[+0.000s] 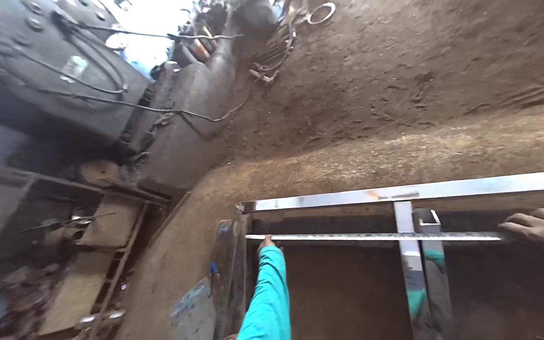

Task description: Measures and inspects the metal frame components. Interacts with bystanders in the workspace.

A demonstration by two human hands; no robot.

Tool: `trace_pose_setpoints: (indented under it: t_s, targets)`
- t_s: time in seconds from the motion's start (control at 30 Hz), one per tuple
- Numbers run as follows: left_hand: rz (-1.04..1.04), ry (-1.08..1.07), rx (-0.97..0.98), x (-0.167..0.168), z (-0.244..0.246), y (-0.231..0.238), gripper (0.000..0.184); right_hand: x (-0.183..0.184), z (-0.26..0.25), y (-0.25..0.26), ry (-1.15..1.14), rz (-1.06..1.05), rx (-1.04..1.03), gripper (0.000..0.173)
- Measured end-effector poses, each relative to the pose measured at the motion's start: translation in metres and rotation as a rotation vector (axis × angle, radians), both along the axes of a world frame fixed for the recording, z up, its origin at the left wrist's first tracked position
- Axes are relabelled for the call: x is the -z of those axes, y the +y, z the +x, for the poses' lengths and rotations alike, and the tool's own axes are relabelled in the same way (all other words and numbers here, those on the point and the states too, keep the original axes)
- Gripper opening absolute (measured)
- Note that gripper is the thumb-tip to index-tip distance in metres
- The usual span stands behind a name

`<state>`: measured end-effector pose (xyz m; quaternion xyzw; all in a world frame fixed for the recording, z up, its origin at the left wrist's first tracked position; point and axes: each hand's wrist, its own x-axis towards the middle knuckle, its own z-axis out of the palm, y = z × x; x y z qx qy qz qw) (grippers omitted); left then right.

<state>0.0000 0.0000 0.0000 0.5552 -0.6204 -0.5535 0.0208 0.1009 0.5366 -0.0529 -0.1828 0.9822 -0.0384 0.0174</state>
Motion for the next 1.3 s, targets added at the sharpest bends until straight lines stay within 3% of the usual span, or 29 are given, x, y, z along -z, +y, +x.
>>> trace_pose_setpoints:
  t_s: [0.07,0.13,0.43,0.73,0.87,1.03,1.1,1.23,1.3]
  targets:
    - [-0.051,0.074,-0.001,0.070,-0.005,-0.044,0.050,0.000,0.002,-0.002,-0.079,0.055,0.067,0.032]
    - [-0.047,0.086,-0.016,0.091,-0.007,-0.055,0.051,-0.012,0.000,-0.011,-0.201,0.104,0.132,0.027]
    - [-0.003,0.098,-0.076,0.077,-0.007,-0.045,0.049,-0.026,-0.003,-0.026,-0.282,0.137,0.126,0.023]
    - [-0.045,0.095,-0.080,0.085,-0.008,-0.048,0.043,-0.029,-0.004,-0.028,-0.342,0.143,0.151,0.027]
    - [0.031,0.314,-0.106,0.050,-0.015,-0.002,0.032,-0.046,-0.001,-0.039,-0.462,0.005,0.170,0.031]
    - [0.302,0.576,0.460,-0.021,-0.003,0.158,0.021,-0.102,-0.009,-0.119,-0.541,-0.458,0.252,0.041]
    - [0.421,0.618,0.750,-0.026,0.019,0.204,0.020,-0.118,-0.024,-0.143,-0.577,-0.731,0.329,0.043]
    - [0.402,0.607,1.220,-0.010,0.037,0.230,0.017,-0.121,-0.047,-0.141,-0.642,-1.126,0.458,0.046]
    - [0.436,0.515,1.425,-0.006,0.035,0.220,0.021,-0.107,-0.044,-0.131,-0.665,-1.252,0.489,0.029]
